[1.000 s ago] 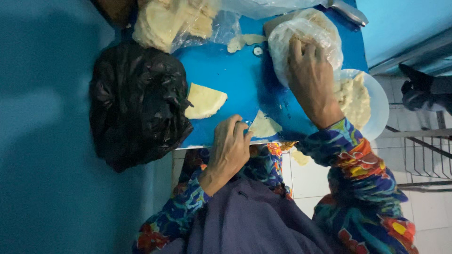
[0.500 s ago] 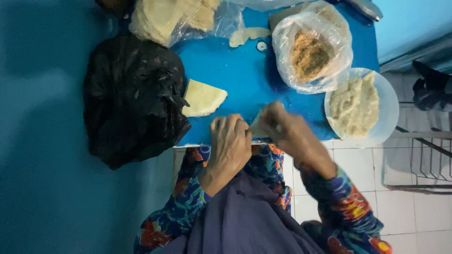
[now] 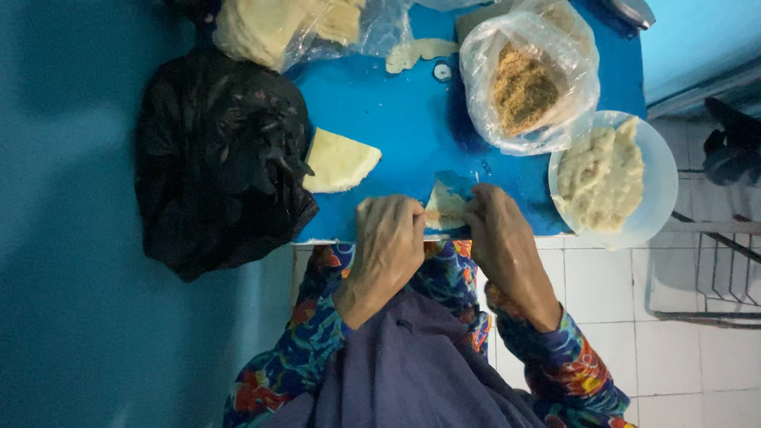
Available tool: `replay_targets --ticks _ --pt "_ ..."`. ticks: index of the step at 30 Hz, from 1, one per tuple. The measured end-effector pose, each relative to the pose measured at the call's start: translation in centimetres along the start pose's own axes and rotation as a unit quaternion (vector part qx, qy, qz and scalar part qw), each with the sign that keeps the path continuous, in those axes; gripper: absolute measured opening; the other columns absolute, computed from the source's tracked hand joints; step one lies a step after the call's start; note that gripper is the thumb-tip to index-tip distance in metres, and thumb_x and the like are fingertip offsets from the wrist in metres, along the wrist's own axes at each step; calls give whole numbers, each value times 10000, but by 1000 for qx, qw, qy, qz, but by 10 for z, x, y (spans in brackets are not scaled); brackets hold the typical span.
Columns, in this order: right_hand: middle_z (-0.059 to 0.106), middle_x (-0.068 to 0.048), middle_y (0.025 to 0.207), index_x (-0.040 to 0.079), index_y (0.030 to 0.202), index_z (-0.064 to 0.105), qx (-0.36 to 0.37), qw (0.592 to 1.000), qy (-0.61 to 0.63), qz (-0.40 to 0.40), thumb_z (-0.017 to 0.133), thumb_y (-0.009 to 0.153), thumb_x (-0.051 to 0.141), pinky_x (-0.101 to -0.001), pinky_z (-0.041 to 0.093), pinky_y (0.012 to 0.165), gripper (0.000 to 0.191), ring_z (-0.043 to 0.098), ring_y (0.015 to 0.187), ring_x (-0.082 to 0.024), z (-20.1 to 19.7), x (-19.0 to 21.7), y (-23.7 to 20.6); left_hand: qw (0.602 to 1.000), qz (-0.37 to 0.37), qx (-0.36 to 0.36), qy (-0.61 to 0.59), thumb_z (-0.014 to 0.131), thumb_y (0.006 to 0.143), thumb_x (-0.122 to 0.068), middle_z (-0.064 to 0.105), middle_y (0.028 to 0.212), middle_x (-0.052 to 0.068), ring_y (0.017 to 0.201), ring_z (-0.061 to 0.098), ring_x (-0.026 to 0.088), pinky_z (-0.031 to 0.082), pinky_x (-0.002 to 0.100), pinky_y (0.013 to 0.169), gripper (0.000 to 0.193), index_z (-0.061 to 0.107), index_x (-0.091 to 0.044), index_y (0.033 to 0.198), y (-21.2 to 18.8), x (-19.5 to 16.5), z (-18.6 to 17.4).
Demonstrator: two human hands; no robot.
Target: The person sits at a small blue table folding pieces of dough into small filled parcels, pressing the edges closed by hand and setting finished pieces on the table. They occasionally take dough pieces from a plate and reach into a bag of brown filling while working through the stack of dough sheets.
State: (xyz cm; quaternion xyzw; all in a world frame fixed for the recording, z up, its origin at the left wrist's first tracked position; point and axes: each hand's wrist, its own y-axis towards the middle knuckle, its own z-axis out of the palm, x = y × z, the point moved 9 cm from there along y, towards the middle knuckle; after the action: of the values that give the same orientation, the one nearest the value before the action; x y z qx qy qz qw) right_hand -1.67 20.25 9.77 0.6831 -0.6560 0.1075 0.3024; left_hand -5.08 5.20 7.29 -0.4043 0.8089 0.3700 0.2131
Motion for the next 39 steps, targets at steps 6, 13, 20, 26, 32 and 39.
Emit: replay_targets --ticks 6,13,20,26,32,39 --pt "645 -272 1044 -15 1235 494 15 1000 -21 1 578 1038 7 -489 509 824 215 633 978 -469 0 -2 9 998 13 -6 -58 625 996 -52 669 1021 70 969 639 284 408 466 955 85 612 -65 1079 -3 -5 0" --pt "679 -243 1039 -8 1314 418 69 992 95 49 563 972 -1 -440 552 786 371 711 955 -402 0 -1 8 998 53 1 -41 623 912 -10 679 1177 112 1082 630 297 419 470 1001 267 668 -12 1175 -9 -14 3" --pt "722 -162 1123 5 1406 408 127 988 39 -73 638 900 14 -440 557 767 556 705 987 -390 -4 32 10 989 139 44 23 646 899 -37 649 1141 135 1066 613 297 417 493 1076 217 662 10 1110 -7 -13 17" --pt "680 -196 976 33 1401 480 127 986 -21 -107 698 889 44 -458 535 723 557 679 872 -394 -3 39 18 982 173 53 59 642 919 -45 629 972 84 951 616 241 357 562 1162 218 659 3 1131 3 -10 21" --pt "699 -162 930 98 1382 477 211 972 96 36 690 907 40 -430 534 707 524 712 845 -342 20 8 42 989 130 44 57 619 896 -36 610 915 89 943 620 273 337 573 1122 113 630 -66 1004 19 -7 22" --pt "709 -164 1048 1 1396 443 80 985 20 -149 669 909 -3 -425 555 761 536 703 953 -378 1 34 17 972 203 33 114 665 872 -109 567 932 108 930 594 266 293 622 1231 225 636 12 1059 -2 -20 26"
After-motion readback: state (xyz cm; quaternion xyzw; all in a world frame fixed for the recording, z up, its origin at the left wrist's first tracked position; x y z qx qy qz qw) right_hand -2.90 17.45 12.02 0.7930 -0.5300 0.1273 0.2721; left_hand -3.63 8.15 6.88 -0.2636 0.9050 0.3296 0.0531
